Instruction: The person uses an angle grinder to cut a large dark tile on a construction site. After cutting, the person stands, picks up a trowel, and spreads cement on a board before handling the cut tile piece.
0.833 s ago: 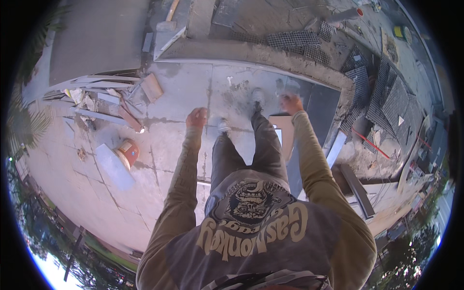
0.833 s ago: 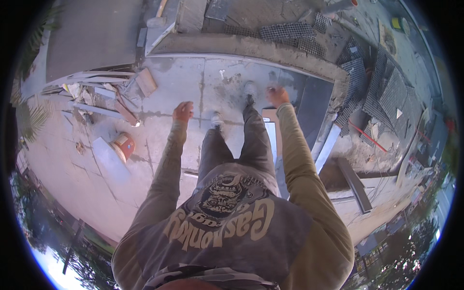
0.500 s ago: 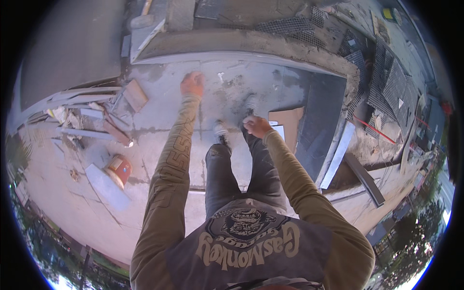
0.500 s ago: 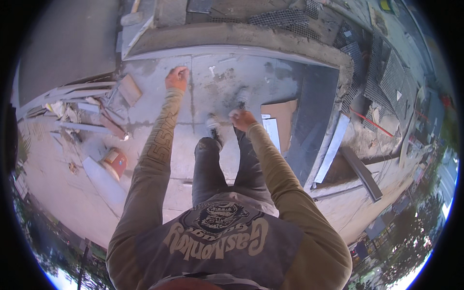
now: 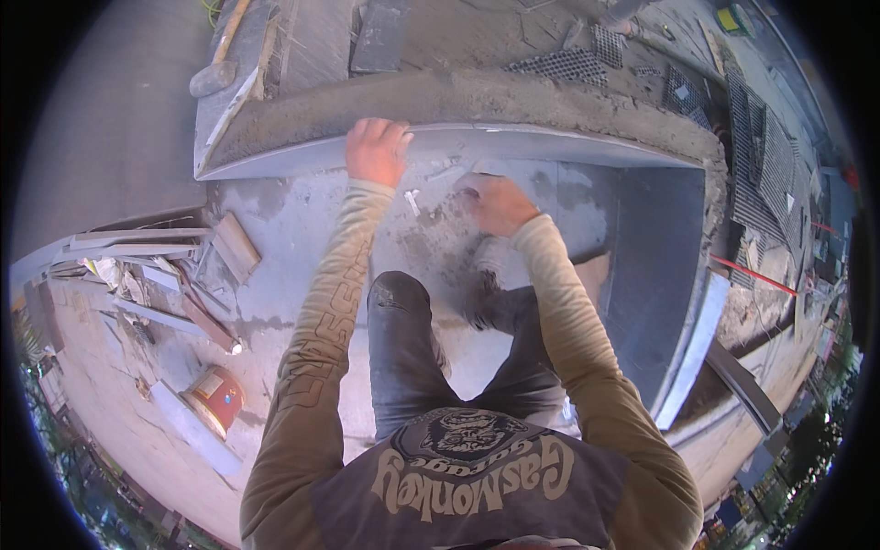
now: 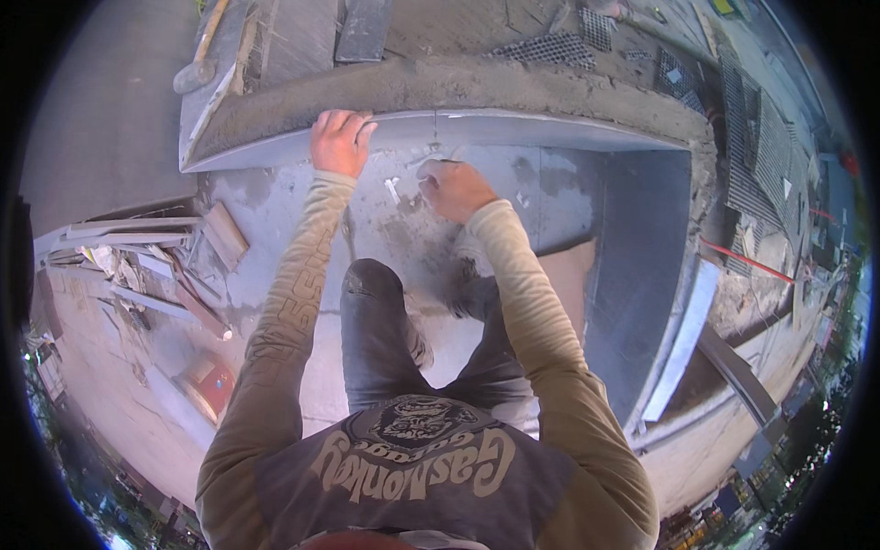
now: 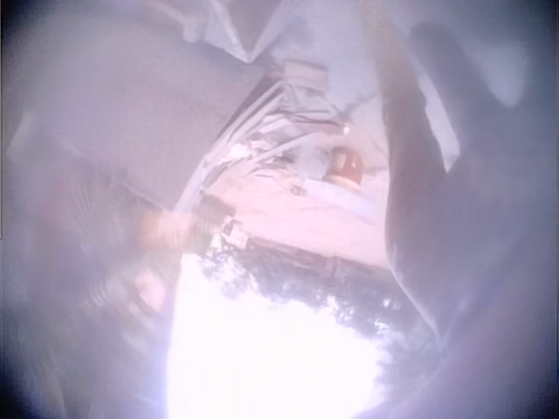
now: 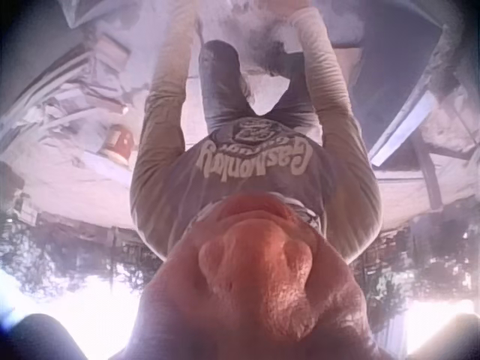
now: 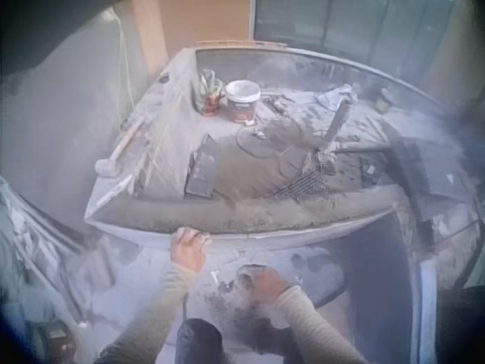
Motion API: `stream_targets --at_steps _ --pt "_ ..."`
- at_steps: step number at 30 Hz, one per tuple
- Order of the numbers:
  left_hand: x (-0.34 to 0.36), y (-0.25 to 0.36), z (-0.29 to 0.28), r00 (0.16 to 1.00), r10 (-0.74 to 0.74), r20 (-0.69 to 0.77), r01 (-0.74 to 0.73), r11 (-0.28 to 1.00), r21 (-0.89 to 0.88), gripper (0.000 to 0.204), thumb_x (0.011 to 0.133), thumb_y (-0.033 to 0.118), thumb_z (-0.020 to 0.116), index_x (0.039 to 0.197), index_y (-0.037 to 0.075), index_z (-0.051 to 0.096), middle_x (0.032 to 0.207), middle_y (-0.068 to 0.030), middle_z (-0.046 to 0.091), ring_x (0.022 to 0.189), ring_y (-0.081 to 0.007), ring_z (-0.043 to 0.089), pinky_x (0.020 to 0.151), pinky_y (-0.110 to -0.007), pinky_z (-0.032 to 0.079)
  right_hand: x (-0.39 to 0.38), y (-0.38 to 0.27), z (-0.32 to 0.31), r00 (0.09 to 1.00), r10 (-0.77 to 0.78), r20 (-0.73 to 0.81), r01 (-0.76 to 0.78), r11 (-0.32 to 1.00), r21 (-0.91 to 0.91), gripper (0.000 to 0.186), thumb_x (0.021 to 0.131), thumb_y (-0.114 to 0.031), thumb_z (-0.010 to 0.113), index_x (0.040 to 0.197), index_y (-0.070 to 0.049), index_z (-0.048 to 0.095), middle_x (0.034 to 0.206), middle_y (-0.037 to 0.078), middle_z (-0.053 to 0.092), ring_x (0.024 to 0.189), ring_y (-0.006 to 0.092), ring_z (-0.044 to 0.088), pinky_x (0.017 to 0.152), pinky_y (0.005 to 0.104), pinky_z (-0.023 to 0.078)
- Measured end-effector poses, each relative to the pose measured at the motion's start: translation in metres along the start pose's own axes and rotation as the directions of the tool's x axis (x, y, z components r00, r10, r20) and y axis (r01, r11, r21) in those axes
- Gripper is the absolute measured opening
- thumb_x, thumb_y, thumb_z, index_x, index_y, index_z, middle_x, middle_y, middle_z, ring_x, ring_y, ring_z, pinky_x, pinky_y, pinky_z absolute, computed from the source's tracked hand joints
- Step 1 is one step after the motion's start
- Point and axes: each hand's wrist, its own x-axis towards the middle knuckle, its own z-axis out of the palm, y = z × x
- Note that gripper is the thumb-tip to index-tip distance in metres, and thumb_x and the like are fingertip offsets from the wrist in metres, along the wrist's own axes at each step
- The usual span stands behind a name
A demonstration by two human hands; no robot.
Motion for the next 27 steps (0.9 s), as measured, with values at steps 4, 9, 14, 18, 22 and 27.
stream_targets --at_steps 4,9,14,18,22,27 --pt "-0.007 0.009 0.02 0.981 0.082 -0.179 -0.093 0.994 -0.056 0.015 0.082 0.025 0.076 0.093 0.015 0.075 0.094 -0.0013 0.068 0.098 -0.0247 0.062 0.082 -0.041 0.046 -0.017 0.011 -0.008 0.998 0.018 0.059 -0.007 0.982 -0.188 0.025 0.092 -0.025 0.06 0.107 -0.006 0.067 0.097 0.021 0.071 0.094 0.0414 0.067 0.084 0.049 0.052" --pt "-0.011 0.037 0.045 0.954 -0.076 -0.291 0.059 0.996 -0.068 0.028 0.08 0.045 0.075 0.085 0.017 0.075 0.085 -0.0041 0.067 0.092 -0.0291 0.06 0.085 -0.049 0.042 -0.018 0.027 -0.012 0.988 -0.092 0.124 0.14 0.867 -0.478 0.027 0.091 -0.023 0.06 0.114 -0.008 0.066 0.101 0.024 0.069 0.095 0.0443 0.065 0.083 0.052 0.052" --pt "-0.009 0.042 0.031 0.971 -0.2 -0.133 0.176 0.969 -0.174 0.029 0.078 0.047 0.077 0.083 0.018 0.076 0.097 -0.0037 0.067 0.107 -0.0267 0.054 0.093 -0.046 0.037 -0.038 -0.006 -0.019 1.0 0.014 -0.019 -0.019 0.946 -0.323 0.033 0.091 -0.031 0.064 0.11 -0.004 0.067 0.097 0.024 0.07 0.094 0.0444 0.066 0.083 0.0497 0.051" --pt "-0.014 0.035 0.016 0.961 -0.241 -0.133 0.218 0.961 -0.171 0.027 0.077 0.045 0.079 0.085 0.019 0.077 0.095 -0.0024 0.068 0.104 -0.0254 0.055 0.092 -0.044 0.037 -0.01 0.017 -0.004 0.994 0.086 0.064 -0.043 0.87 -0.492 0.035 0.09 -0.033 0.066 0.111 -0.005 0.066 0.099 0.024 0.07 0.097 0.0444 0.066 0.085 0.0487 0.051" --pt "-0.018 0.031 0.006 0.96 -0.277 -0.047 0.267 0.951 -0.158 0.027 0.079 0.045 0.079 0.089 0.019 0.077 0.1 -0.002 0.069 0.109 -0.0243 0.055 0.095 -0.042 0.037 -0.004 0.032 0.017 0.998 0.046 0.046 -0.017 0.866 -0.499 0.028 0.089 -0.024 0.067 0.106 -0.003 0.066 0.092 0.021 0.071 0.089 0.0361 0.07 0.081 0.0417 0.053" --pt "-0.017 0.033 0.005 0.955 -0.296 0.015 0.295 0.945 -0.141 0.032 0.081 0.047 0.078 0.094 0.018 0.078 0.109 -0.0036 0.07 0.115 -0.0237 0.053 0.1 -0.043 0.035 -0.021 0.018 0.01 0.925 0.281 0.255 -0.165 0.903 -0.397 0.042 0.089 -0.034 0.07 0.121 -0.007 0.068 0.111 0.022 0.071 0.106 0.0275 0.07 0.091 0.0435 0.051"
